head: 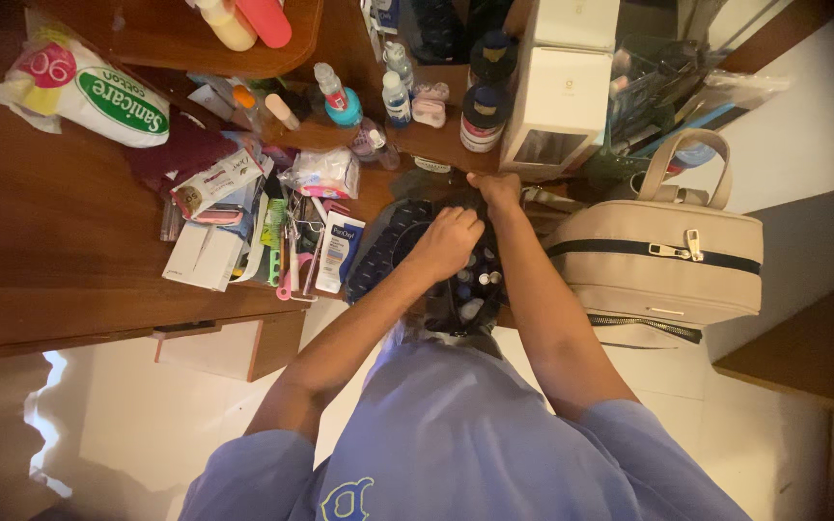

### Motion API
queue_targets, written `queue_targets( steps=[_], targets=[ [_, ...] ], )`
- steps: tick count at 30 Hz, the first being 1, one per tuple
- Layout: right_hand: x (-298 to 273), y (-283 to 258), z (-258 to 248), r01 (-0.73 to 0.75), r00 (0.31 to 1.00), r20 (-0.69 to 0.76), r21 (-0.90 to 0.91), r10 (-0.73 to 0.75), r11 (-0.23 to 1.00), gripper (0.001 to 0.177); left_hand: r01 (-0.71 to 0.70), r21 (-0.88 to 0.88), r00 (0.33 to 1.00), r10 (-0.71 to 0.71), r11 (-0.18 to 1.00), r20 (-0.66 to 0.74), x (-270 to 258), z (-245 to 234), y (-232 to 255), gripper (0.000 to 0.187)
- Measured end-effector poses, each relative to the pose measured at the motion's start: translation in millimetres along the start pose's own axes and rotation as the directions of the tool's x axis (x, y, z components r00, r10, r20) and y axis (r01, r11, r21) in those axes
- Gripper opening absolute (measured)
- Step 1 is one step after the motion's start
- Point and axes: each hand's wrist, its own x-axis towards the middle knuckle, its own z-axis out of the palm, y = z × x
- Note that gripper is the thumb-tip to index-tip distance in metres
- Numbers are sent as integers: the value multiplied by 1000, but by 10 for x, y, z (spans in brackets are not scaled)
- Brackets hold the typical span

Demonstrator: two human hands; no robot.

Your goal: The person packs a black toiletry bag with several small bottles, a tube, and a toothbrush from a cluttered wooden vanity. They place items one by one into the bag, then zip it closed.

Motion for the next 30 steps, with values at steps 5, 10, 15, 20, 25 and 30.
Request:
queue_targets(
  steps=[5, 10, 15, 20, 25, 30],
  targets=[
    [11, 72, -9, -10, 1000, -28, 85, 12, 996, 27, 38, -40, 998, -40, 998, -40, -95, -8, 101, 15],
    [127, 136, 6, -28, 995, -96, 7, 28, 1000, 30, -34, -44, 985, 26, 998, -170, -211, -48, 182, 21],
    [111, 121, -116, 30, 996, 89, -64, -24, 997, 41, 142, -226, 952, -196, 964, -237, -271, -10, 223, 16],
    [-449, 4, -393, 325, 945, 149, -334, -291, 885, 57, 169, -129, 963, -192, 977, -191, -198, 109, 241, 15],
    [-1019, -241, -701, 462, 886, 253, -426, -388, 778, 70, 165, 29, 978, -159, 986, -136, -103, 151, 205, 14],
    [-1037, -355, -572, 497, 867, 225, -476, -445, 726, 53, 116, 31, 984, -110, 993, -144, -34, 162, 169, 7]
  ],
)
